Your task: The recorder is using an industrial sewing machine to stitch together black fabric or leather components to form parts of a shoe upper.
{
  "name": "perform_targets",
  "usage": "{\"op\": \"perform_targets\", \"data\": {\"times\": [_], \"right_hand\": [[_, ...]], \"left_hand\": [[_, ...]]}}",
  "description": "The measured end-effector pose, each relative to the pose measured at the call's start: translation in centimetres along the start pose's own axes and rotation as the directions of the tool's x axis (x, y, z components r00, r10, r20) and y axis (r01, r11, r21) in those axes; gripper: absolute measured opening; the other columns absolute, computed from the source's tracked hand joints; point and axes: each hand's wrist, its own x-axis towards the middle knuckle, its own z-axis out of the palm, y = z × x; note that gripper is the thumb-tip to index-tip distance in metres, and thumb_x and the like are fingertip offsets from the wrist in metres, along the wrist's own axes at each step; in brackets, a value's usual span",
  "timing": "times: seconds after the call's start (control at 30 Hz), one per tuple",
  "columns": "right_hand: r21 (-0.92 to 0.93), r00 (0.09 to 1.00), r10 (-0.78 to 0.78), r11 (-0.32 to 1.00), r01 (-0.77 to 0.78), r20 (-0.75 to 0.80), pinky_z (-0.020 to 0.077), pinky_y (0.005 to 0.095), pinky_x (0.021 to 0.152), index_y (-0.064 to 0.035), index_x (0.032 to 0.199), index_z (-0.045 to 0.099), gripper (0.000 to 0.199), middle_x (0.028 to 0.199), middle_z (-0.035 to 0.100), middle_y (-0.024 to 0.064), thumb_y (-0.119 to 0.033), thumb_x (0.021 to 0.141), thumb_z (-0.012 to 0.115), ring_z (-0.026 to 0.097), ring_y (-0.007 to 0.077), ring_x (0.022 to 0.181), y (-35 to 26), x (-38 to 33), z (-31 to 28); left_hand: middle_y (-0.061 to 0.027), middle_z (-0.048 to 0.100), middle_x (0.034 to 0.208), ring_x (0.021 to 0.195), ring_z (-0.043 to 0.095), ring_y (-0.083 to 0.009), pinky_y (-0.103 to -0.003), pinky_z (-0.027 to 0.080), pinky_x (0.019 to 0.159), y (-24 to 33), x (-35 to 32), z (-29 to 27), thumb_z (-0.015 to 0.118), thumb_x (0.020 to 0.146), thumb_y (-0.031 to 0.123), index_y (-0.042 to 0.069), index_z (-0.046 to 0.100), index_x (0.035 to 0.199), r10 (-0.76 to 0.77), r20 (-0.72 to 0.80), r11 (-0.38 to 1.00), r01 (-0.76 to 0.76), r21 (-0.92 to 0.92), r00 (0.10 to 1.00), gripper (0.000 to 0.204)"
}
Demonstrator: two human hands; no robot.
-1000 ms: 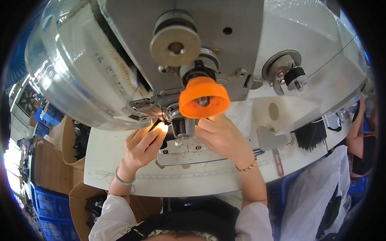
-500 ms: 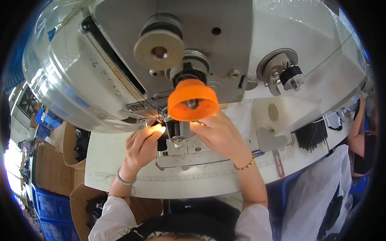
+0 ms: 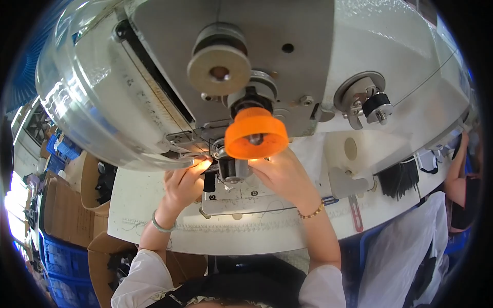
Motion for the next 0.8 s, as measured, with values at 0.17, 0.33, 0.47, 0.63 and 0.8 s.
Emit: {"op": "perform_targets", "data": {"times": [0.17, 0.33, 0.47, 0.63, 0.8], "right_hand": [[0.016, 0.999, 0.049, 0.999, -0.049, 0.012, 0.0437, 0.0376, 0.071, -0.0044, 0.083, 0.061, 0.015, 0.081, 0.059, 0.0090, -0.005, 0.068, 0.065, 0.055, 0.0292, 0.080, 0.1, -0.1, 0.1], [0.010, 0.991, 0.110, 0.994, -0.111, 0.081, 0.0437, 0.0381, 0.072, -0.0051, 0.086, 0.062, 0.016, 0.083, 0.059, 0.0093, -0.006, 0.070, 0.064, 0.055, 0.0296, 0.081, 0.3, -0.3, 0.1], [-0.038, 0.989, 0.130, 0.991, -0.127, 0.067, 0.0437, 0.0387, 0.075, -0.0056, 0.091, 0.061, 0.019, 0.085, 0.060, 0.0098, -0.008, 0.072, 0.062, 0.055, 0.0299, 0.083, 0.8, -0.6, 0.3], [-0.058, 0.996, 0.082, 0.995, -0.079, 0.045, 0.0437, 0.0386, 0.076, -0.0058, 0.091, 0.061, 0.019, 0.088, 0.059, 0.0097, -0.009, 0.072, 0.062, 0.055, 0.0299, 0.084, 0.7, -0.6, 0.4], [0.027, 0.978, 0.169, 0.984, -0.174, 0.119, 0.0434, 0.0385, 0.076, -0.0055, 0.091, 0.061, 0.018, 0.089, 0.059, 0.0104, -0.008, 0.072, 0.060, 0.055, 0.0300, 0.084, 0.3, -0.6, 0.3]], "left_hand": [[-0.0024, 0.060, 0.080, 0.053, 0.050, -0.0111, -0.023, 0.039, 0.044, -0.2, -0.5, 0.5, 0.054, 0.053, -0.011, 0.004, 0.061, 0.084, 0.003, -0.012, 1.000, -0.003, -0.003, 1.000, 0.035], [-0.0020, 0.060, 0.078, 0.053, 0.050, -0.0119, -0.023, 0.039, 0.044, -0.5, -0.4, 0.7, 0.055, 0.052, -0.010, 0.006, 0.062, 0.082, -0.033, -0.021, 0.999, 0.032, -0.011, 0.999, 0.034], [-0.0030, 0.059, 0.074, 0.056, 0.052, -0.0160, -0.025, 0.041, 0.048, -1.1, -0.3, 1.5, 0.057, 0.050, -0.009, 0.008, 0.062, 0.078, -0.095, -0.049, 0.994, 0.092, -0.066, 0.994, 0.033], [-0.0077, 0.060, 0.072, 0.062, 0.057, -0.0213, -0.030, 0.045, 0.056, -1.0, -0.7, 1.8, 0.058, 0.054, -0.010, 0.004, 0.062, 0.075, -0.184, 0.005, 0.979, 0.184, -0.089, 0.983, 0.026], [-0.0011, 0.055, 0.062, 0.054, 0.051, -0.0166, -0.028, 0.040, 0.049, -1.5, -1.7, 2.3, 0.059, 0.052, -0.008, 0.010, 0.061, 0.075, -0.157, -0.029, 0.982, 0.153, -0.110, 0.987, 0.030]]}}
